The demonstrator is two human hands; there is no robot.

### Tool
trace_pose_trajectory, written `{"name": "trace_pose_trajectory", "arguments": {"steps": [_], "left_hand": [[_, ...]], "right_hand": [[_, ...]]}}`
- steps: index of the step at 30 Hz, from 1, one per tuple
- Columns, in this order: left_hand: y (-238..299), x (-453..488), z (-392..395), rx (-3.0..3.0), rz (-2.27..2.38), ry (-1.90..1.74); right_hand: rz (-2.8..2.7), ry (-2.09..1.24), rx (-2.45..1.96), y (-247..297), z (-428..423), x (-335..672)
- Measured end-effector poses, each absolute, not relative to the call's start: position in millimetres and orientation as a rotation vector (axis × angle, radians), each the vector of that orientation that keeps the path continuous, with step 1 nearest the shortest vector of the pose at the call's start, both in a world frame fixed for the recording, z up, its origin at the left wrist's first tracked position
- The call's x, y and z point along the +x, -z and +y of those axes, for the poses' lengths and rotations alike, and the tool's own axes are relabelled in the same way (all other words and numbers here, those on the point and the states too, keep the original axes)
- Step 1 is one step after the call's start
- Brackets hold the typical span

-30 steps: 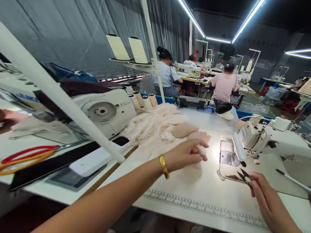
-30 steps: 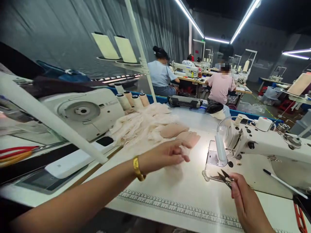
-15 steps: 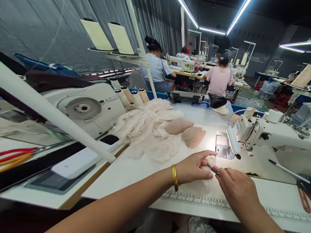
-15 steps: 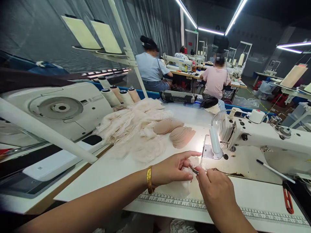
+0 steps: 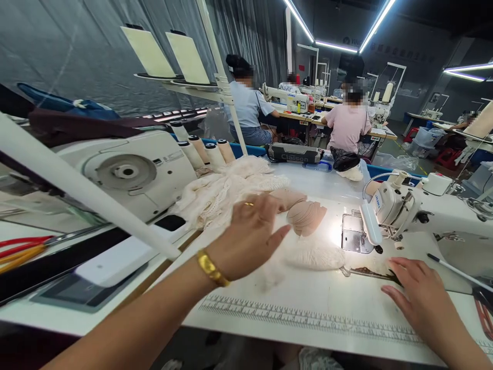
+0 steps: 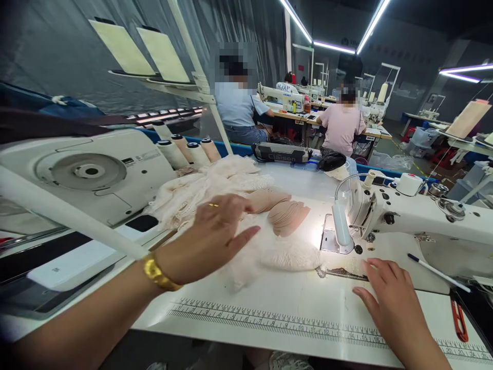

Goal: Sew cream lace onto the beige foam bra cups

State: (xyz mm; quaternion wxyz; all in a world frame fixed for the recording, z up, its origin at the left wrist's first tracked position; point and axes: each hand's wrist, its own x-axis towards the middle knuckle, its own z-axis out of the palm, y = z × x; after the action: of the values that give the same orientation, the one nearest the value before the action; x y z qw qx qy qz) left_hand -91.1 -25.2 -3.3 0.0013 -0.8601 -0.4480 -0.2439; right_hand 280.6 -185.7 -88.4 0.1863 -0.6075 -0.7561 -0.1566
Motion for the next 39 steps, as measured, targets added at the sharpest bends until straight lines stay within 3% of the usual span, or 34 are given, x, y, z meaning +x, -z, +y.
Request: {"name": "trace_pose_trajectory", "arguments": {"steps": [4, 8, 12, 18, 23, 27, 33, 37, 39], "left_hand": [[40.7, -48.3, -36.6, -3.093, -1.198, 0.474], [64.7, -34.2, -45.7, -3.087, -1.175, 0.453], [66.5, -39.6, -81.9, -3.018, -1.109, 0.927], [54.8, -34.4, -113.3, -3.626, -1.071, 1.333], [52.6, -33.5, -95.4, -3.656, -1.364, 1.371], [45.0, -34.2, -92.6, -3.744, -1.371, 1.529], [45.0, -28.9, -83.9, -3.697, -1.922, 1.697], [49.4, -20.9, -86.7, -3.657, -1.815, 2.188], [50.5, -17.9, -90.0, -3.612, -1.805, 2.17]], "right_hand": [[-2.065, 0.02, -1.511, 80.0, -143.0, 222.3], [-2.028, 0.023, -1.394, 79.7, -120.5, 188.4], [-2.01, 0.212, -1.217, 74.3, -145.9, 174.4], [-1.906, -0.441, -1.027, 59.4, -185.2, 162.5], [-1.819, -0.535, -1.285, 52.1, -173.5, 190.5], [-1.862, -0.854, -1.365, 52.5, -155.7, 191.4], [-1.453, -1.148, -1.314, 61.9, -152.5, 177.2], [-1.294, -1.294, -1.254, 67.6, -156.0, 175.1], [-1.296, -1.239, -1.264, 68.3, -156.3, 175.0]]}}
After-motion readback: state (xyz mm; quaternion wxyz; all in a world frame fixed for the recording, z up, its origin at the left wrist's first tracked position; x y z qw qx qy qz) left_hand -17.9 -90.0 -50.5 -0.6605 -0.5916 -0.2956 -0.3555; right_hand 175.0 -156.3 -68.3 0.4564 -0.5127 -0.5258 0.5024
